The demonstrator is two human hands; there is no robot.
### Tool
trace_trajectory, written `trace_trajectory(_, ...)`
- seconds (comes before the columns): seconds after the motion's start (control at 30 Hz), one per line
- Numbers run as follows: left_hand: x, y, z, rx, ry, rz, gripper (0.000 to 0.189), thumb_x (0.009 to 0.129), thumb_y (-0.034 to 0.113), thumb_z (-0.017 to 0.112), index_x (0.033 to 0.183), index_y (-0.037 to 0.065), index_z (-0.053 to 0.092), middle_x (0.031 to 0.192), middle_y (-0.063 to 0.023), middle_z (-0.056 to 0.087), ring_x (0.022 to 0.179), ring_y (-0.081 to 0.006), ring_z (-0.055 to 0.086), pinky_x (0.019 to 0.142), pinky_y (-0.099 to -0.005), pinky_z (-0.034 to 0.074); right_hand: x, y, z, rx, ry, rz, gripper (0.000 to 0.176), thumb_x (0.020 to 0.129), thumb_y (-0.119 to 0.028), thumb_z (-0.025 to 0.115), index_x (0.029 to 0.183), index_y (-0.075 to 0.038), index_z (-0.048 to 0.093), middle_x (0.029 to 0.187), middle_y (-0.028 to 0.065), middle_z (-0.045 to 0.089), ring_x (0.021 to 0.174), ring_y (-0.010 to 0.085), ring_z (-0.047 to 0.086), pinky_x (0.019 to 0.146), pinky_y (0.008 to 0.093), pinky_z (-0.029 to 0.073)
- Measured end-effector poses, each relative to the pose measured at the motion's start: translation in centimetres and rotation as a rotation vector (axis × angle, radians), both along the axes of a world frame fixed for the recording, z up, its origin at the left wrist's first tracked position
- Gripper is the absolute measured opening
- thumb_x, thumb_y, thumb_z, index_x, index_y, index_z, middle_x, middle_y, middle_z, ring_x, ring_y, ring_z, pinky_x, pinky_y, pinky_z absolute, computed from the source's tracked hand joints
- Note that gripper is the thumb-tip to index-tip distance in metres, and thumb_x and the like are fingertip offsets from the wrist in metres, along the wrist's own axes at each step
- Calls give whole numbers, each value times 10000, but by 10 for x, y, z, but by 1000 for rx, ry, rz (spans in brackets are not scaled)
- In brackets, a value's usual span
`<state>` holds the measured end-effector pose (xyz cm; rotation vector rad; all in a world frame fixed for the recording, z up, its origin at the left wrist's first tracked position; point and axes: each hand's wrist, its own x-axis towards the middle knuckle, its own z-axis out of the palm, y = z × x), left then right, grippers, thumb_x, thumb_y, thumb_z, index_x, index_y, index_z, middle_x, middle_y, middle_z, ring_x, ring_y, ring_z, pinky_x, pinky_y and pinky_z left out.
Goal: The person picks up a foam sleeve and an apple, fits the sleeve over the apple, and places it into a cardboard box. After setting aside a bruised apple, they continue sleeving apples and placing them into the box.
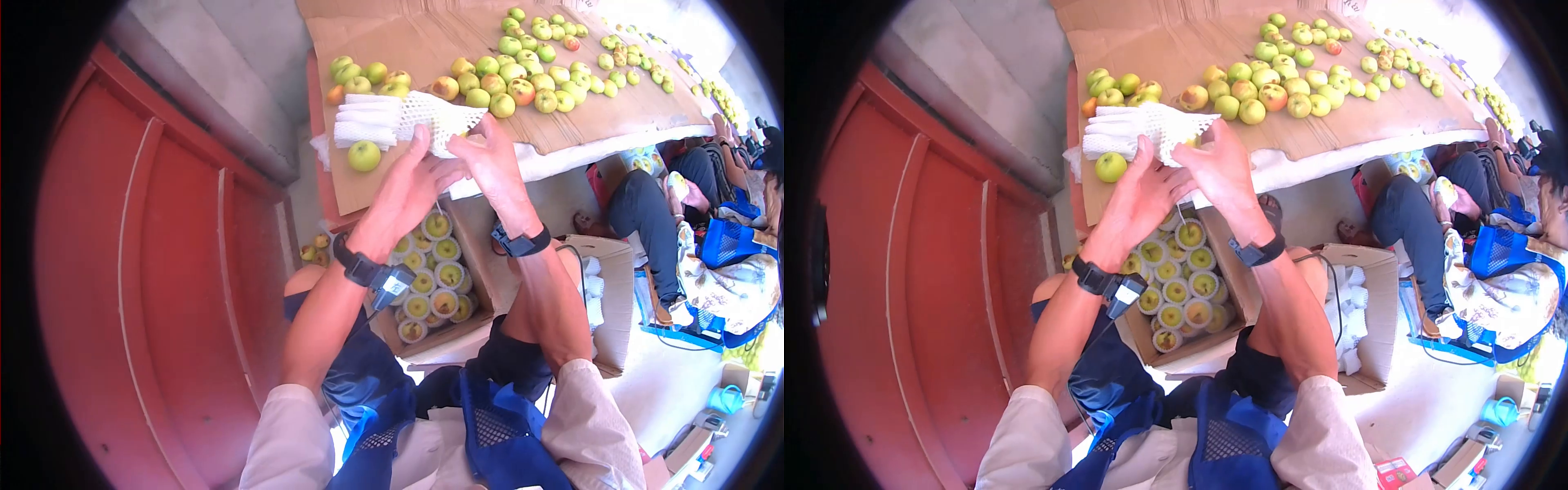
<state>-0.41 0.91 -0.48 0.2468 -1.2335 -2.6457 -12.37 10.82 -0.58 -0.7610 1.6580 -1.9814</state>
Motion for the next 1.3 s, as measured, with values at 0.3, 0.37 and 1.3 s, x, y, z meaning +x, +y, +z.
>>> trace_trajectory(0.3,-21,5,-8,264,141,202,536,1063,447,561,1434,71,475,1395,-69,576,1301,-215,540,1139,-427,402,20,-1,16,353,449,-167,527,775,-327,771,1105,58,629,1066,252,686,994,399,687,851,457,528)
trace_trajectory(0.37,-22,1,-11,187,110,263,556,1048,493,564,1440,107,485,1415,-66,569,1323,-247,525,1142,-460,407,25,-2,15,338,443,-183,528,772,-328,776,1100,59,629,1053,253,685,989,410,684,843,467,528)
trace_trajectory(1.3,-8,-33,5,282,27,296,461,1023,402,626,1367,109,540,1321,-101,625,1243,-300,588,1067,-585,445,28,3,3,-7,240,-274,275,960,-186,661,1112,39,702,957,173,735,865,245,708,816,371,545)
